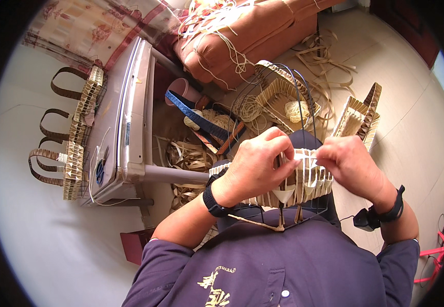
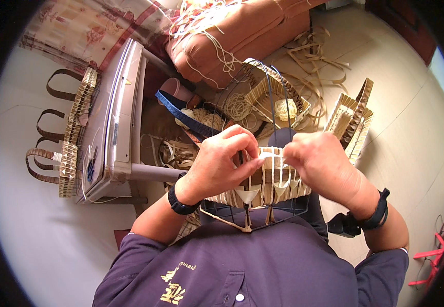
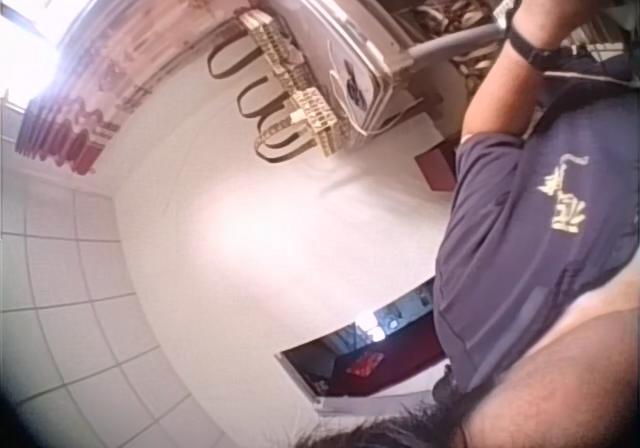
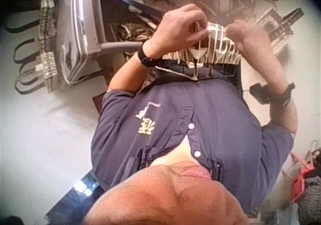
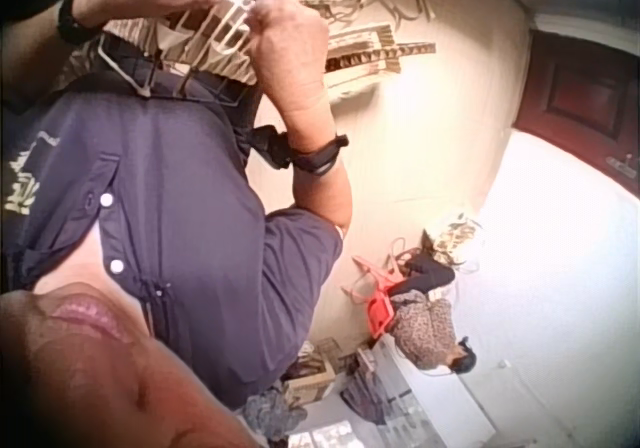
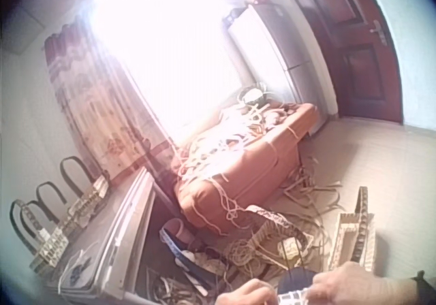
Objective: The person weaves strips of material into a basket frame, tucking the ends through the existing structure and pulling them tight by hand.
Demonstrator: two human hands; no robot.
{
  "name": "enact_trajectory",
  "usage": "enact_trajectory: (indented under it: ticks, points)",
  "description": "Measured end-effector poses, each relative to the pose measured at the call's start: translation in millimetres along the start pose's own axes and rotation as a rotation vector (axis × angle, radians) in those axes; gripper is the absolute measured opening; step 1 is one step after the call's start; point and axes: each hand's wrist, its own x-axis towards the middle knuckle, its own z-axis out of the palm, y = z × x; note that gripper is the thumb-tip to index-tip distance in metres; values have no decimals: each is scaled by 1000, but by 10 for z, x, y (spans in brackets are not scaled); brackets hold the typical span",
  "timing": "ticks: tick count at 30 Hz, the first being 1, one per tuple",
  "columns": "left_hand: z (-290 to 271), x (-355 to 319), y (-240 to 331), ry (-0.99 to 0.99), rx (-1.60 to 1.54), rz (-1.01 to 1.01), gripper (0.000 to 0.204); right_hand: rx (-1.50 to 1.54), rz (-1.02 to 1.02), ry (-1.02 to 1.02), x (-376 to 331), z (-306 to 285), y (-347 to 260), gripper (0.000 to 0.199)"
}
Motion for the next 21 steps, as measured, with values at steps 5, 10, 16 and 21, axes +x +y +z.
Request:
enact_trajectory:
  ticks: [5,10,16,21]
  points:
    - [-75,-9,-24,-54,-63,-24,12,653,249,80,-8,230,109,6]
    - [-50,-44,-37,-59,-133,-69,14,321,65,165,-19,266,80,9]
    - [-74,-20,24,-74,-132,-106,22,113,-58,513,-26,309,-68,13]
    - [-47,-29,-12,-61,-120,-84,27,982,345,294,-24,347,-77,7]
